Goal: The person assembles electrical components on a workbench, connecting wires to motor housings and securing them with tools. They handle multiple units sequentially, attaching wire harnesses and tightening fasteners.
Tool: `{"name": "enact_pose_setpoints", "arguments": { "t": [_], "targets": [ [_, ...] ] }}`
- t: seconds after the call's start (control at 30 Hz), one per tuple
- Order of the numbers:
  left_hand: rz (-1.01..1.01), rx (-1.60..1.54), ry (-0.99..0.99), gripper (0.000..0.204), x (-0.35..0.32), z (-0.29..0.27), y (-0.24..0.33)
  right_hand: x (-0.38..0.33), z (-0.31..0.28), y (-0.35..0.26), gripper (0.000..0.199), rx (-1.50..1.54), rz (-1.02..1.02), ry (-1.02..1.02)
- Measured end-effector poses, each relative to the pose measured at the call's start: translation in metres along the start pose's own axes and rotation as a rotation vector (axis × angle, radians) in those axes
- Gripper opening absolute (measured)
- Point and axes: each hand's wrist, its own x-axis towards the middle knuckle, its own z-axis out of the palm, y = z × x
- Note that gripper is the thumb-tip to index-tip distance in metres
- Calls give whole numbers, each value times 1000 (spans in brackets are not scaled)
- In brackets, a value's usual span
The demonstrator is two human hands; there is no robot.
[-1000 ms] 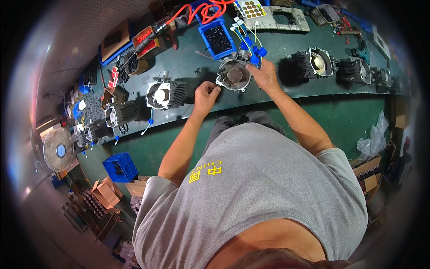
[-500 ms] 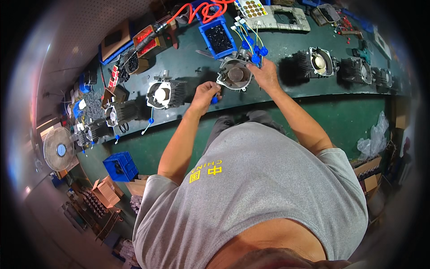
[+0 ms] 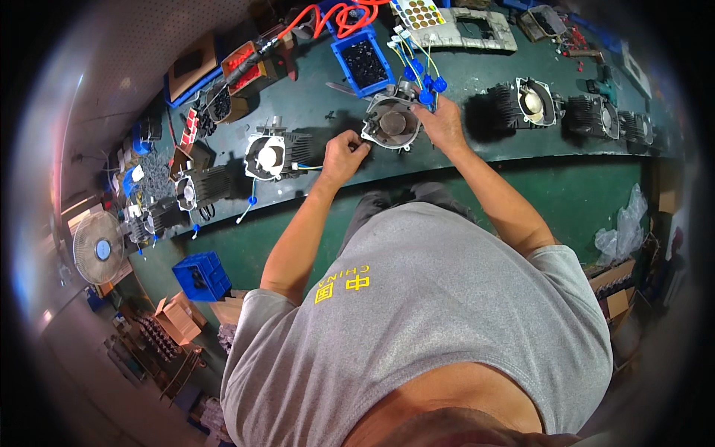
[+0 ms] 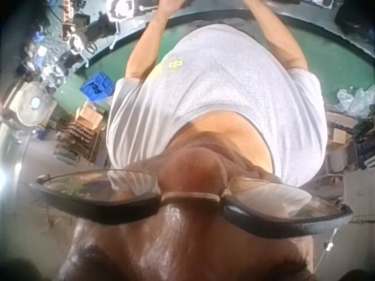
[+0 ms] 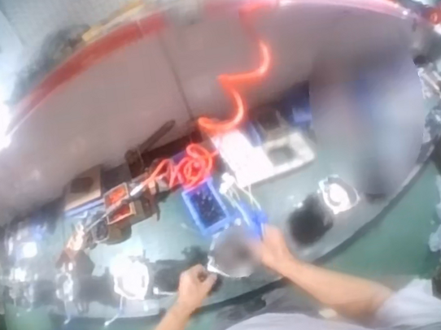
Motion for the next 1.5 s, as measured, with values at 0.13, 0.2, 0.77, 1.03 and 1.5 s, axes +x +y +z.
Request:
{"name": "enact_pose_setpoints", "arguments": {
  "t": [0.13,0.2,0.77,1.03,1.5],
  "targets": [
    [-265,-565,-154,18,3,4,-18,-1,1,-3,18,-3,-12,0],
    [-288,-715,-265,18,5,1,-23,0,0,-3,18,-14,-9,-9],
    [-58,-233,-81,19,6,0,-18,3,6,14,19,50,-88,36],
    [-451,-873,92,9,-16,13,9,2,5,3,18,-36,-55,53],
    [-84,-73,96,14,-18,19,-1,-2,2,-10,23,-91,-2,27]
  ]
}}
